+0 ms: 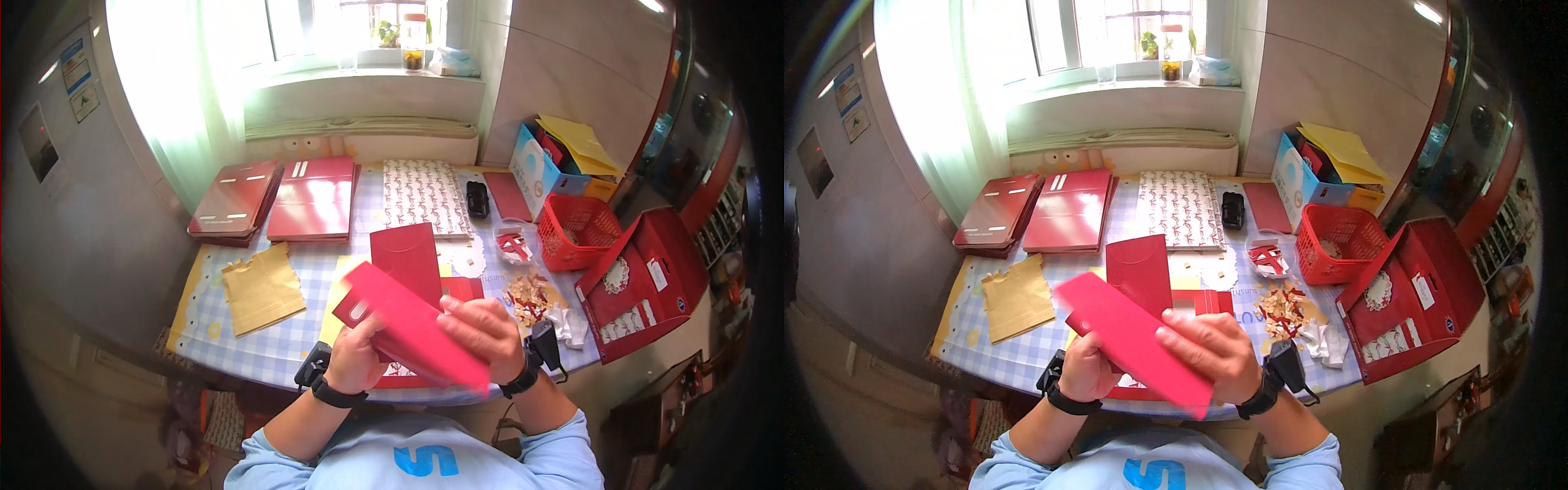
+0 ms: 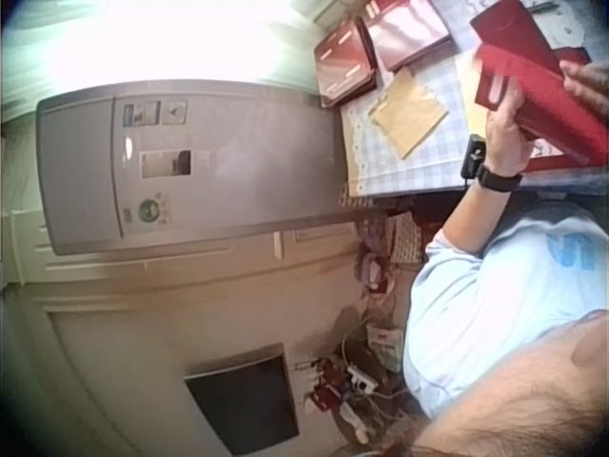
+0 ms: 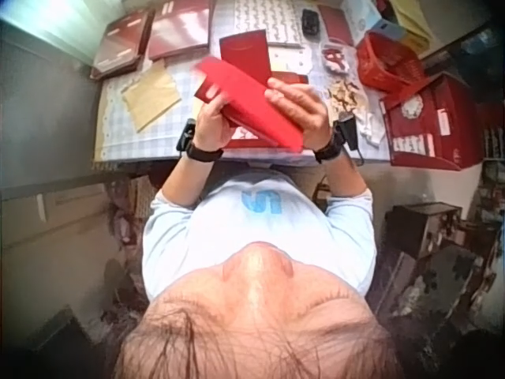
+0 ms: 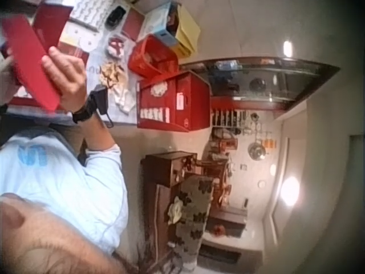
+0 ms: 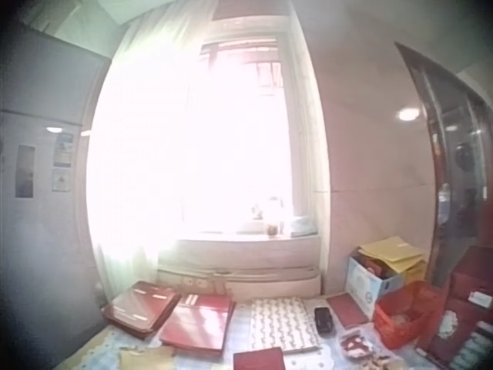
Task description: The recorder is assembling and filling a retail package for card-based products.
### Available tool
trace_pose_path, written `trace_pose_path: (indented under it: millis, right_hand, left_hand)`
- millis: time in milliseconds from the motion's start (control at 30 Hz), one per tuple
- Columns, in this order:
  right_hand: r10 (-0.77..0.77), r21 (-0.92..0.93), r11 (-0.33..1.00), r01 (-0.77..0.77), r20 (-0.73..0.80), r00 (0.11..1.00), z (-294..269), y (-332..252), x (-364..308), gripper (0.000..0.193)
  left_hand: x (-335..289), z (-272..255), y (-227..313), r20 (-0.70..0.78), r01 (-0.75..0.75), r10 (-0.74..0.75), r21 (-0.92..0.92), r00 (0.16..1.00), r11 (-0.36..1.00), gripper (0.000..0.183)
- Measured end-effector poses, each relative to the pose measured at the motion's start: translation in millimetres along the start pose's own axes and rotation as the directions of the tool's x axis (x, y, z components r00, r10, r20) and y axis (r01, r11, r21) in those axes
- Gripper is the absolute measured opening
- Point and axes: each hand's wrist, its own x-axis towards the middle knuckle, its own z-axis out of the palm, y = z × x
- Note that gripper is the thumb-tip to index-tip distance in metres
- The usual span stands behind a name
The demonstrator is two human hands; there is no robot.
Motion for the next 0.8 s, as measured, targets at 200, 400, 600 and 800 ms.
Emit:
trace_pose_path:
  millis: [200, 400, 600, 800]
  right_hand:
    - [-0.201, -0.262, 0.902, 0.343, 0.447, 0.872, -7, -11, -1, 0.059]
    - [-0.102, -0.179, 0.957, 0.229, 0.530, 0.842, -15, -23, 10, 0.055]
    - [0.042, 0.030, 0.998, -0.048, 0.183, 0.982, 4, -9, 3, 0.047]
    - [0.593, 0.181, 0.731, -0.658, 0.308, 0.744, -3, -16, 12, 0.033]
  left_hand:
    - [1, 4, 8, 0.216, 0.004, 0.003, -0.033, 0.976, 0.999, 0.050]
    - [-5, 4, 1, 0.307, -0.129, 0.164, -0.131, 0.938, 0.983, 0.069]
    - [-10, 2, -4, 0.112, -0.207, 0.185, 0.236, 0.976, 0.949, 0.039]
    - [-18, 0, -4, 0.201, -0.377, 0.320, 0.552, 0.926, 0.744, 0.038]
